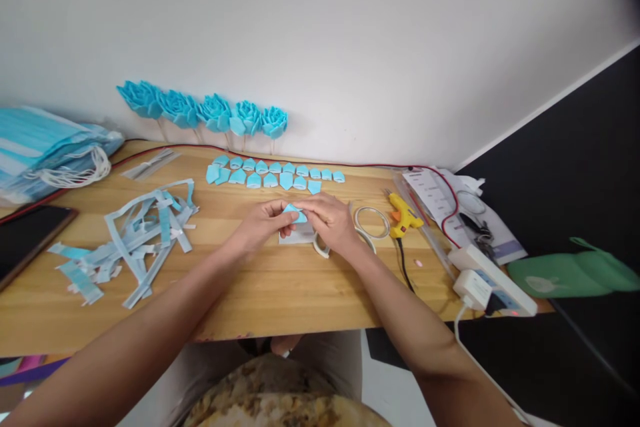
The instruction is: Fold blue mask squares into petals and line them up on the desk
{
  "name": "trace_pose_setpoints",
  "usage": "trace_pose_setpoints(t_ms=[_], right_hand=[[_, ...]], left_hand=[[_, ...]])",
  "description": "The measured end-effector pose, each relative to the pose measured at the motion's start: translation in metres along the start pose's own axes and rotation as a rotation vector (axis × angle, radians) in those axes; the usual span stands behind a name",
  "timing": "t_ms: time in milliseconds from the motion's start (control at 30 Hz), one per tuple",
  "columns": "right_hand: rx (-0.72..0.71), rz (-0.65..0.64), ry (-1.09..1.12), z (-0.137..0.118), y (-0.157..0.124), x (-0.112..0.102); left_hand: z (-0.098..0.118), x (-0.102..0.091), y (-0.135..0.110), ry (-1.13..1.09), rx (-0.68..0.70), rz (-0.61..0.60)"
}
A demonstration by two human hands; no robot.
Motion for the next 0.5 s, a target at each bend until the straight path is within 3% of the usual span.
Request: trace_pose_setpoints(t_ms=[267,500], right_hand=[[-0.010,-0.015,-0.016,0.0009,-0.0001,0.0008],[0.142,-0.007,0.034,0.0036,0.0010,-0.0004]], left_hand=[[-0.0013,0.0021,-0.0002,-0.065,-0.009,-0.008],[-0.0027,-0.0011,0.0013,-0.032,-0.022,0.035]])
Point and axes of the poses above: each hand's wrist, its own y-axis towards the middle knuckle, its own x-axis out of the palm, z = x × y, the point moved 6 cm from there along y, towards the middle knuckle, and after that the axes turned 13 degrees about y, right-handed, at the moved point
